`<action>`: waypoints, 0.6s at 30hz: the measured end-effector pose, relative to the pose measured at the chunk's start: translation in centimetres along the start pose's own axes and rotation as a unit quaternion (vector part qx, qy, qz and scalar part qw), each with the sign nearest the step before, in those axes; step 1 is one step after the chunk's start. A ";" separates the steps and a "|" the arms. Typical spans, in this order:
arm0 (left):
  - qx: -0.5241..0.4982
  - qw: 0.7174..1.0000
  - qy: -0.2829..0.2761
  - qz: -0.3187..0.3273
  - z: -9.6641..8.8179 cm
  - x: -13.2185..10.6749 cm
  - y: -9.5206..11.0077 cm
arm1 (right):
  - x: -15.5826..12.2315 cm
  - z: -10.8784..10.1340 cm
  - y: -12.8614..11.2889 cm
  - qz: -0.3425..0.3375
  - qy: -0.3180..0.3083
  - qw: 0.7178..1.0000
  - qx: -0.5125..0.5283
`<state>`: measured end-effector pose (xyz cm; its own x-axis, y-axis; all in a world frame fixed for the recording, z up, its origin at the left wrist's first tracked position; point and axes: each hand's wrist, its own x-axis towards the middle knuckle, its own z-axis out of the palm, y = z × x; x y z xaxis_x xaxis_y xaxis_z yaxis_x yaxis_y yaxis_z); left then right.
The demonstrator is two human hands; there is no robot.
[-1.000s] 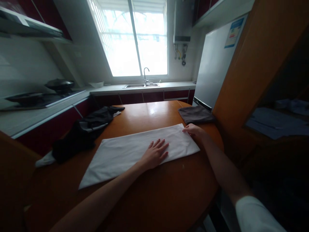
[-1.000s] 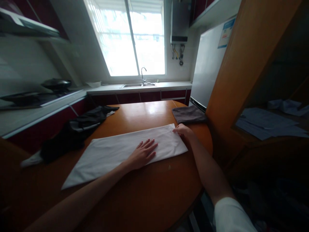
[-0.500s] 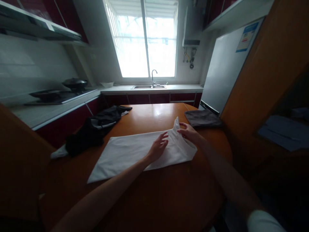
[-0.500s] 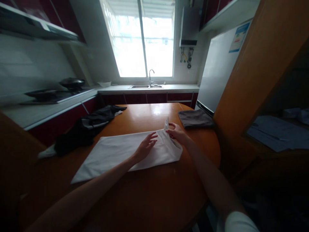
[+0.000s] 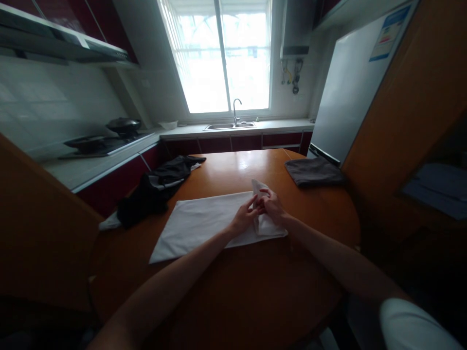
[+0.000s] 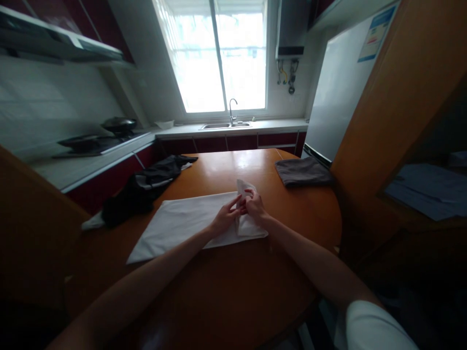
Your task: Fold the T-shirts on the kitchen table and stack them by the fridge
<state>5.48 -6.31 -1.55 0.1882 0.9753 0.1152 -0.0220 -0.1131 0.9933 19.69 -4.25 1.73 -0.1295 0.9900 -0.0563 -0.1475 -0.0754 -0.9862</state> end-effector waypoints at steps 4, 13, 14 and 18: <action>-0.004 0.999 0.030 -0.022 -0.1 -0.2 0.6 | 0.0 0.4 0.7 -0.046 0.052 0.996 0.051; -0.033 0.997 0.044 -0.049 -0.9 -0.8 3.8 | -0.2 -1.0 -1.5 -0.193 0.089 0.977 0.018; -0.041 0.997 0.043 -0.046 -1.5 -0.8 4.8 | -0.3 -1.2 -1.8 -0.223 0.093 0.970 -0.005; -0.036 0.997 0.050 -0.035 -4.9 -1.4 9.4 | -1.8 -0.6 -1.8 -0.305 0.062 0.944 -0.113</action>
<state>0.17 -7.79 7.66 0.0923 0.9948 0.0421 -0.0826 -0.0344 0.9960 20.80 -5.85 3.47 0.0293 0.8487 0.5280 0.0570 0.5260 -0.8486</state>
